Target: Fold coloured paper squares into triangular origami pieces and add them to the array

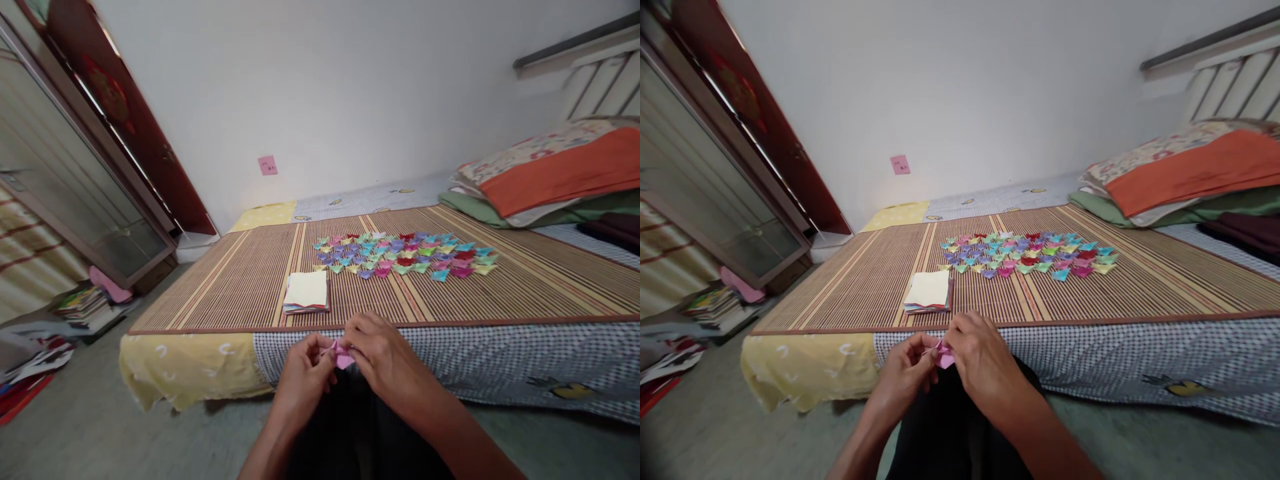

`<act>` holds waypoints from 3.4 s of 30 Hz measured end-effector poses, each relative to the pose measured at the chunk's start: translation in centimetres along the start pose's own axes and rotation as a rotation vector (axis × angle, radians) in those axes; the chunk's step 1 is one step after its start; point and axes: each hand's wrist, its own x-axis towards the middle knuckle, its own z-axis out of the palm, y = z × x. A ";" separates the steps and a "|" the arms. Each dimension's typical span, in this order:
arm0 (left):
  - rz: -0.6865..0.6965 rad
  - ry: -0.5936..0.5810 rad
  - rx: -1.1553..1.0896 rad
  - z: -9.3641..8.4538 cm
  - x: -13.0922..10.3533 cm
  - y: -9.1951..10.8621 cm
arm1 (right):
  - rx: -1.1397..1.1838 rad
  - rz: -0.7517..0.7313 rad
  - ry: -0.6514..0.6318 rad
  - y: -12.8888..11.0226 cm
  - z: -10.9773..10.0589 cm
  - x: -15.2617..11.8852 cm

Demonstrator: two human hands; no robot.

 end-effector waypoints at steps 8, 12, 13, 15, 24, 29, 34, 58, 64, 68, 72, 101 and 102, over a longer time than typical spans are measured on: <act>-0.013 -0.076 0.078 -0.5 -0.4 1.2 | -0.067 0.022 -0.047 -0.5 -0.3 0.3; -0.023 -0.124 0.065 -0.7 -0.5 1.2 | -0.053 0.039 -0.046 -0.6 -0.1 0.1; -0.023 -0.131 0.064 -0.8 -0.5 1.1 | -0.048 0.042 -0.051 -0.7 0.0 0.1; -0.016 -0.143 0.061 -0.8 -0.5 1.1 | -0.042 0.044 -0.058 -0.7 0.2 0.1; 0.036 -0.110 -0.085 0.3 -0.4 0.9 | -0.050 0.035 -0.025 -1.4 0.4 0.2; 0.000 -0.120 -0.099 0.6 -0.5 1.1 | -0.090 0.041 -0.050 -1.5 0.8 0.5; 0.029 -0.084 -0.010 0.6 -0.8 0.9 | -0.101 0.049 -0.027 -1.9 1.2 0.3; -0.092 -0.099 -0.212 0.7 -0.4 -0.4 | 0.043 0.161 -0.122 -0.3 0.7 0.2; -0.100 -0.101 -0.193 0.8 -0.3 -0.3 | -0.100 0.168 -0.154 -0.7 0.4 0.3; -0.102 -0.110 -0.184 0.9 -0.5 0.0 | -0.123 0.148 -0.138 -0.7 0.5 0.5; -0.102 -0.142 -0.196 0.9 -0.7 0.4 | -0.121 0.154 -0.147 -0.6 0.5 0.6; -0.013 -0.017 -0.130 1.4 -0.2 -0.1 | 0.037 0.113 -0.190 -1.0 -0.5 0.2; -0.018 -0.033 -0.125 1.4 -0.2 0.0 | 0.016 0.105 -0.193 -1.0 -0.4 0.3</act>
